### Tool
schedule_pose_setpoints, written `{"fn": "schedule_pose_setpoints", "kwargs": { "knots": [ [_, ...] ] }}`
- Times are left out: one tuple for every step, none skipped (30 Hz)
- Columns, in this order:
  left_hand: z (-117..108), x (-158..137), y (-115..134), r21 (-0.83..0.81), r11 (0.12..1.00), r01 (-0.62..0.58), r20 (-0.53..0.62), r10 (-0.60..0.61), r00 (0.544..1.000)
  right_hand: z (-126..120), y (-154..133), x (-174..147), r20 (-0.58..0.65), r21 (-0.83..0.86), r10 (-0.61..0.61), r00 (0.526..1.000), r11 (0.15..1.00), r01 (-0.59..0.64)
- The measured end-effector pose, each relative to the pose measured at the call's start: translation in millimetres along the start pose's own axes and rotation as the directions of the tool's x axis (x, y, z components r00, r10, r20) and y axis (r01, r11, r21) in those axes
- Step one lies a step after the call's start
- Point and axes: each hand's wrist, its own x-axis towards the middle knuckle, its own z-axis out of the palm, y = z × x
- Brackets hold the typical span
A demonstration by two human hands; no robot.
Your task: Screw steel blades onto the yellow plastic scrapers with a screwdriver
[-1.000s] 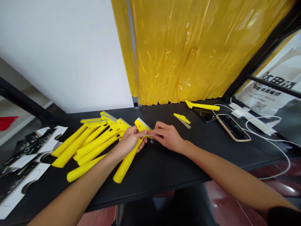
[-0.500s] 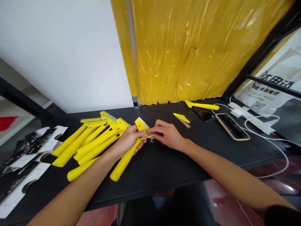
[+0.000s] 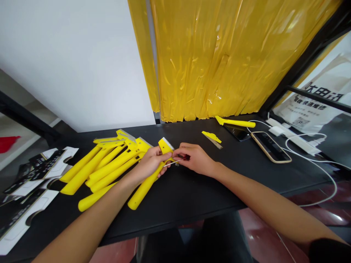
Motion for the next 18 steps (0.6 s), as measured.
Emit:
{"fn": "schedule_pose_setpoints", "kwargs": {
  "knots": [
    [1,0,0,0.003,1.000,0.004,-0.006,-0.004,1.000,1,0,0,-0.008,-0.013,0.005,1.000,1.000,-0.005],
    [1,0,1,0.007,1.000,0.007,-0.010,-0.006,1.000,2,-1,-1,-0.015,-0.018,0.013,1.000,1.000,-0.013],
    [2,-1,3,0.009,1.000,0.005,-0.012,-0.005,1.000,2,-1,-1,-0.021,-0.017,0.024,0.999,1.000,-0.025],
    [3,-1,4,0.007,1.000,-0.001,-0.015,0.001,1.000,3,-2,-2,-0.025,-0.014,0.036,0.999,0.999,-0.037],
    [4,-2,6,0.004,1.000,-0.006,-0.019,0.006,1.000,3,-3,-2,-0.029,-0.010,0.048,0.998,0.999,-0.048],
    [4,-3,7,0.000,1.000,-0.007,-0.023,0.007,1.000,3,-3,-2,-0.034,-0.004,0.057,0.998,0.998,-0.057],
    [5,-4,9,-0.003,1.000,-0.006,-0.028,0.005,1.000,4,-4,-2,-0.043,0.007,0.064,0.997,0.998,-0.063],
    [5,-4,10,-0.004,1.000,-0.002,-0.031,0.002,1.000,4,-4,-2,-0.056,0.026,0.068,0.996,0.997,-0.067],
    [6,-5,12,-0.001,1.000,0.002,-0.033,-0.002,0.999,5,-4,-2,-0.070,0.051,0.074,0.995,0.996,-0.071],
    [6,-5,13,0.004,1.000,0.006,-0.035,-0.006,0.999,6,-5,-2,-0.085,0.086,0.082,0.993,0.994,-0.075],
    [5,-6,13,0.008,1.000,0.007,-0.040,-0.006,0.999,7,-5,-1,-0.098,0.130,0.098,0.990,0.988,-0.085],
    [5,-6,13,0.011,1.000,0.001,-0.046,-0.001,0.999,8,-5,-1,-0.103,0.181,0.126,0.987,0.978,-0.105],
    [5,-6,13,0.012,1.000,-0.008,-0.049,0.008,0.999,9,-6,0,-0.105,0.238,0.168,0.980,0.961,-0.140],
    [5,-6,13,0.012,1.000,-0.019,-0.048,0.019,0.999,10,-6,1,-0.101,0.298,0.225,0.969,0.936,-0.187],
    [5,-5,12,0.013,0.999,-0.030,-0.047,0.031,0.998,10,-6,2,-0.091,0.358,0.288,0.953,0.903,-0.238],
    [4,-5,12,0.017,0.999,-0.039,-0.044,0.040,0.998,11,-7,3,-0.078,0.414,0.349,0.934,0.863,-0.288],
    [4,-5,12,0.027,0.999,-0.046,-0.039,0.047,0.998,11,-7,5,-0.062,0.463,0.402,0.913,0.822,-0.331],
    [4,-6,13,0.040,0.998,-0.052,-0.035,0.053,0.998,10,-7,6,-0.048,0.505,0.444,0.895,0.784,-0.362]
  ]
}}
